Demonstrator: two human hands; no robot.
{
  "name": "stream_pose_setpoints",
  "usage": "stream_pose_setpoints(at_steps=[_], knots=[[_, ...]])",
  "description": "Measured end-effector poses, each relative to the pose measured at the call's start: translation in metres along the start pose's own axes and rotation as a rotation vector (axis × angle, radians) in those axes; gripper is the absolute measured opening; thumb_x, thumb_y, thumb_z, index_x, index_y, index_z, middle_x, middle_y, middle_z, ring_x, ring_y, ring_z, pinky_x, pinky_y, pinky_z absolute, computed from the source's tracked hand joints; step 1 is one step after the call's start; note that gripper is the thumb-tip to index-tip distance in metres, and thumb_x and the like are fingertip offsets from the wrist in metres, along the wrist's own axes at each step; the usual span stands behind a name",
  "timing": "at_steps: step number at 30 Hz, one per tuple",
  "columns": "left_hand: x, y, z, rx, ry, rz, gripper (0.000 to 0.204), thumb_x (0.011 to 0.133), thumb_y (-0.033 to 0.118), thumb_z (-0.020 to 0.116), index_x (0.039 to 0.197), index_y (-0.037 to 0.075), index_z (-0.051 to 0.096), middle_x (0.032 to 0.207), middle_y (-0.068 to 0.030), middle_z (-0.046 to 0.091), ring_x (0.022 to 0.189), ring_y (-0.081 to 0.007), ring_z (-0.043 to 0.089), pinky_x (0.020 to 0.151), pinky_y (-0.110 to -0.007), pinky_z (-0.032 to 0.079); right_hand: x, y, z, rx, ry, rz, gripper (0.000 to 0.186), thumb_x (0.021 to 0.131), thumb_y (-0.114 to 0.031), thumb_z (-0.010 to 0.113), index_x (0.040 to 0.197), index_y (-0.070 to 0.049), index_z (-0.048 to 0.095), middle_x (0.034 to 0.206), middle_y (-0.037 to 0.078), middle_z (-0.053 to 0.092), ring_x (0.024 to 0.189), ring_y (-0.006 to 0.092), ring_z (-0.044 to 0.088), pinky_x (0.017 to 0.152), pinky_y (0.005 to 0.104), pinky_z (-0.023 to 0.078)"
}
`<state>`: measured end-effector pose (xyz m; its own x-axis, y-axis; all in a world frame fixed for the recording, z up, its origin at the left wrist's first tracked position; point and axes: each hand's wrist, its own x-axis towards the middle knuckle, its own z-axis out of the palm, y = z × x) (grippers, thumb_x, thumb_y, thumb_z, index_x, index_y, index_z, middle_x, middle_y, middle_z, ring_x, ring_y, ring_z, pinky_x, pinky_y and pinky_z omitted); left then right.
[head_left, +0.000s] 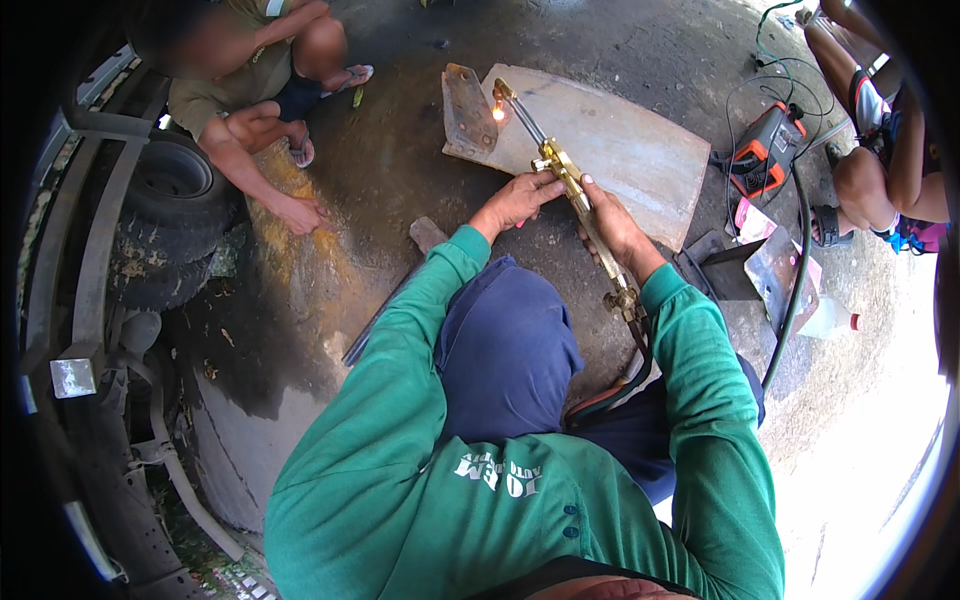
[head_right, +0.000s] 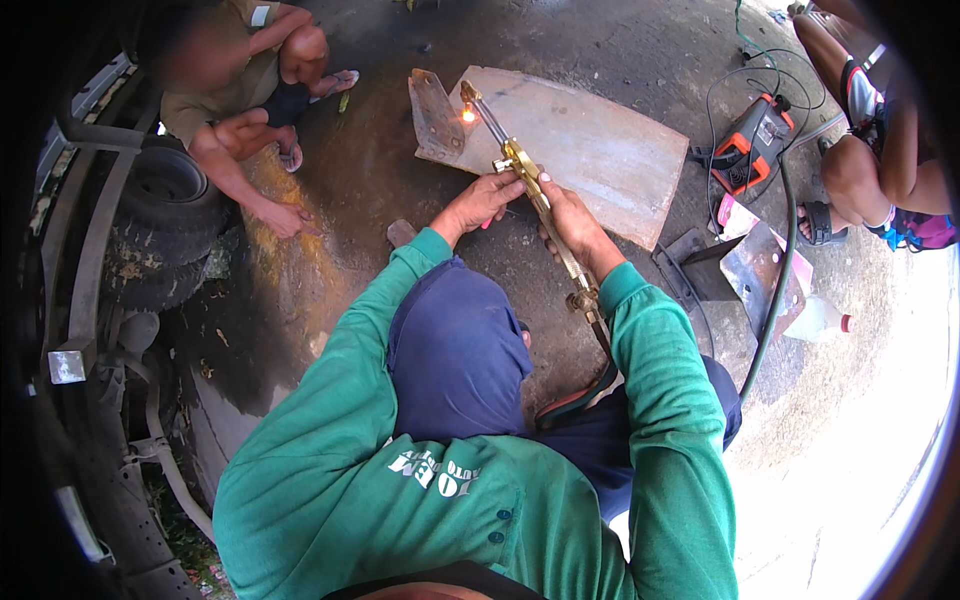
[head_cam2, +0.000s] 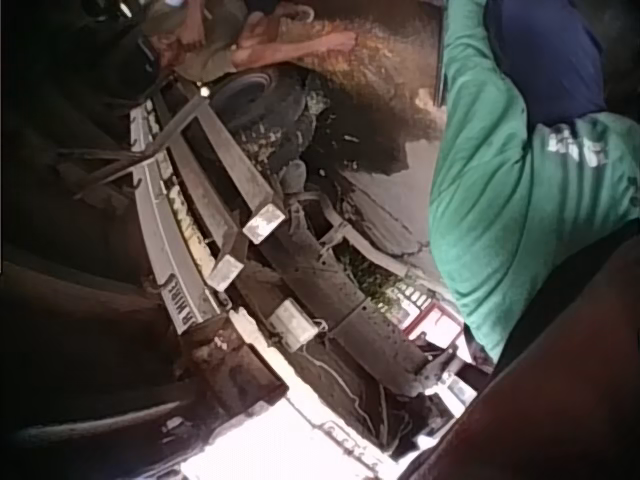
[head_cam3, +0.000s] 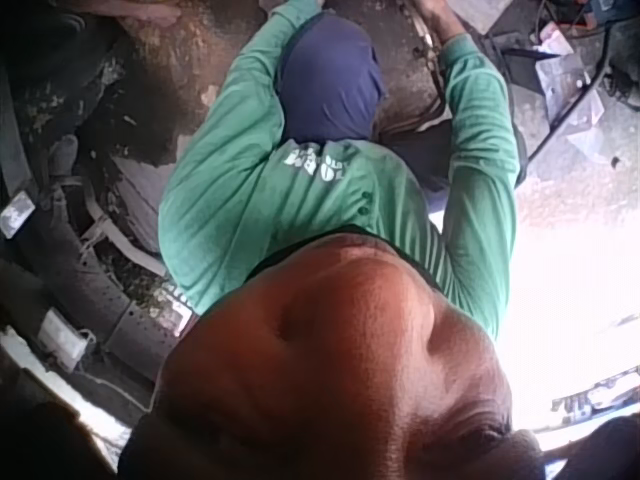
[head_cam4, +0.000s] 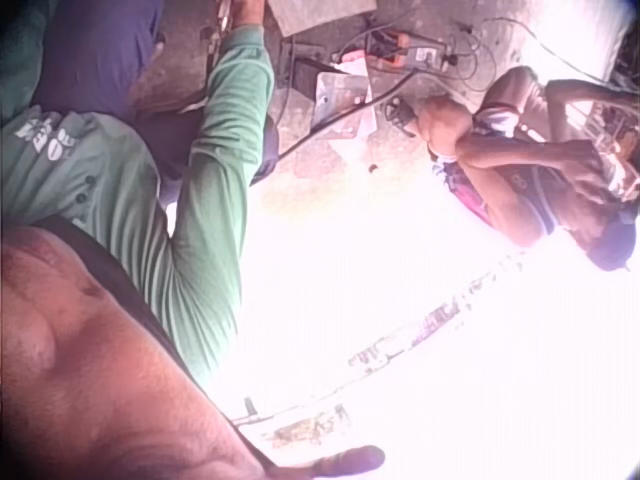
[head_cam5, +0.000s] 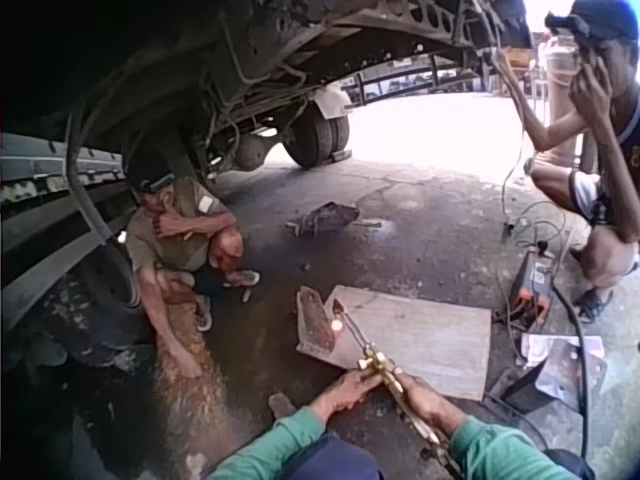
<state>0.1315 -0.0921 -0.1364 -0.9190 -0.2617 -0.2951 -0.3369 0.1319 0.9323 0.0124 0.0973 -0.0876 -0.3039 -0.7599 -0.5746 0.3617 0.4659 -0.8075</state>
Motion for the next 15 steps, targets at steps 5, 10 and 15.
stream_pose_setpoints(at_steps=[5, 10, 15], knots=[[0.0002, -0.0035, -0.0015, -0.015, -0.003, -0.003, 0.061, 0.100, 0.057, 0.063, 0.142, 0.012, 0.063, 0.092, 0.0019, 0.068, 0.059, -0.0068, 0.050, 0.053, -0.022, 0.043, -0.0030, -0.0024, 0.0027, -0.009, -0.006, -0.011, 0.071, 0.104, -0.070, 0.033, 0.142, -0.012, 0.053, 0.070, 0.006, 0.051, 0.049, 0.0171, 0.051, 0.041, 0.0345, 0.043], [0.0015, -0.0056, -0.0002, -0.021, -0.006, 0.014, 0.062, 0.099, 0.057, 0.064, 0.144, 0.014, 0.062, 0.095, 0.0030, 0.069, 0.060, -0.0064, 0.050, 0.053, -0.023, 0.044, -0.0069, -0.0059, 0.0021, -0.091, 0.020, -0.031, 0.071, 0.104, -0.071, 0.033, 0.132, -0.010, 0.054, 0.072, 0.006, 0.054, 0.051, 0.0176, 0.053, 0.041, 0.0351, 0.045], [0.0027, -0.0093, -0.0017, -0.025, -0.006, 0.020, 0.064, 0.098, 0.059, 0.065, 0.144, 0.015, 0.062, 0.094, 0.0031, 0.068, 0.060, -0.0063, 0.050, 0.053, -0.023, 0.044, -0.0064, -0.0055, 0.0030, -0.097, 0.018, -0.033, 0.071, 0.103, -0.072, 0.033, 0.131, -0.010, 0.055, 0.071, 0.006, 0.054, 0.052, 0.0179, 0.053, 0.041, 0.0352, 0.044]])
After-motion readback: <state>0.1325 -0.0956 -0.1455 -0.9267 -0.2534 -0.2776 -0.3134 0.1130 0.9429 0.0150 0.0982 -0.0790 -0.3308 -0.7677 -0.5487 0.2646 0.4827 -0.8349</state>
